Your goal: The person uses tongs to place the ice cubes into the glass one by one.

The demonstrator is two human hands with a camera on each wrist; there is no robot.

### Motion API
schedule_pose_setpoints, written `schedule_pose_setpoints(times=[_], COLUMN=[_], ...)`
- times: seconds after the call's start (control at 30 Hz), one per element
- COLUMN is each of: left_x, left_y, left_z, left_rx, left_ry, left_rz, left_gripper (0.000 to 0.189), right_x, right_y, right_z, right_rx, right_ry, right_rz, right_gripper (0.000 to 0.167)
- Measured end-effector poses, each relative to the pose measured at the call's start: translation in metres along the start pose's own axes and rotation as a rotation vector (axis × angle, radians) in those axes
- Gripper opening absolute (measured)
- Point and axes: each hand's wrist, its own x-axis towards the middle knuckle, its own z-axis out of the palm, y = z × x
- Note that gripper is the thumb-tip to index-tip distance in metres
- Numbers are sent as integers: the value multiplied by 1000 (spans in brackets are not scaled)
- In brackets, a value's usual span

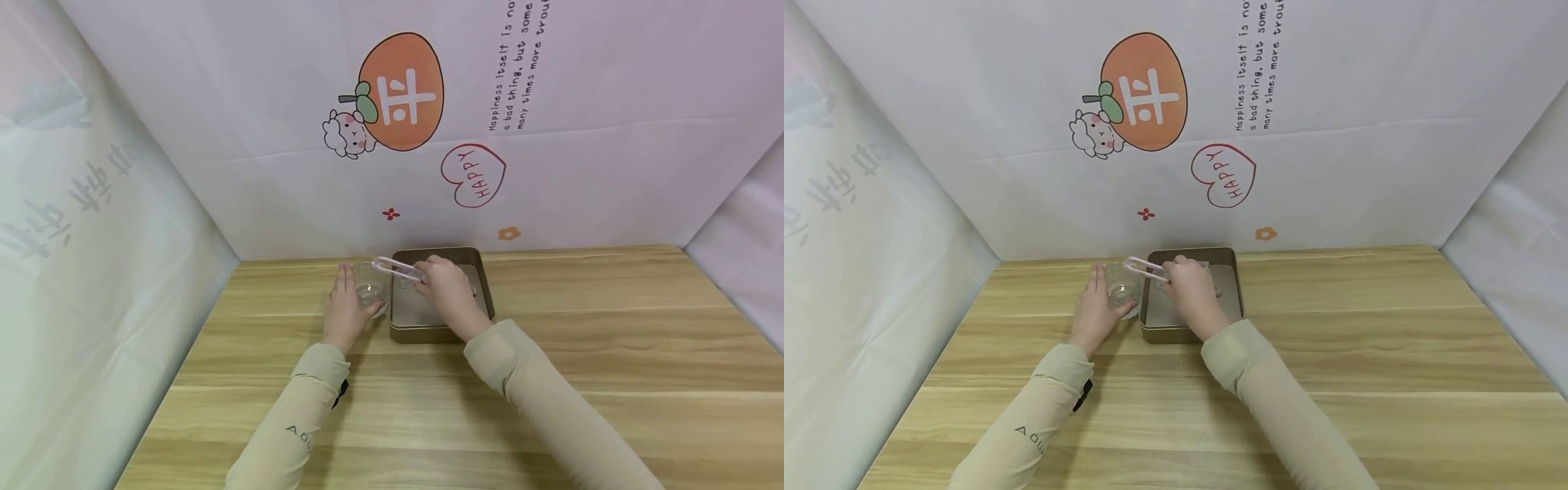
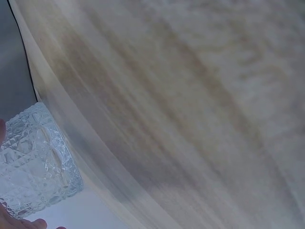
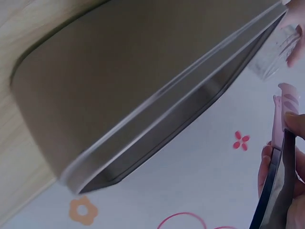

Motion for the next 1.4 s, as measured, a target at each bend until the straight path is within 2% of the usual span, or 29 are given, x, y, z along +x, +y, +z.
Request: schedule_pose_setpoints(times=[0.23, 0.47, 0.83, 1.4], left_x=[0, 0, 0, 0], left_y=[0, 0, -1, 0], left_z=[0, 0, 0, -1], left_rx=[1, -6, -8, -11], left_ry=[4, 6, 10, -8], left_rz=[7, 1, 3, -6], left_gripper=[107, 107, 108, 108], right_x=[-3, -5, -6, -5], right_y=[-12, -13, -10, -4], right_z=[5, 8, 9, 11], right_rx=[-15, -25, -43, -3], right_ry=[-51, -43, -69, -109], right_rz=[-54, -78, -49, -7], right_gripper=[26, 24, 26, 32])
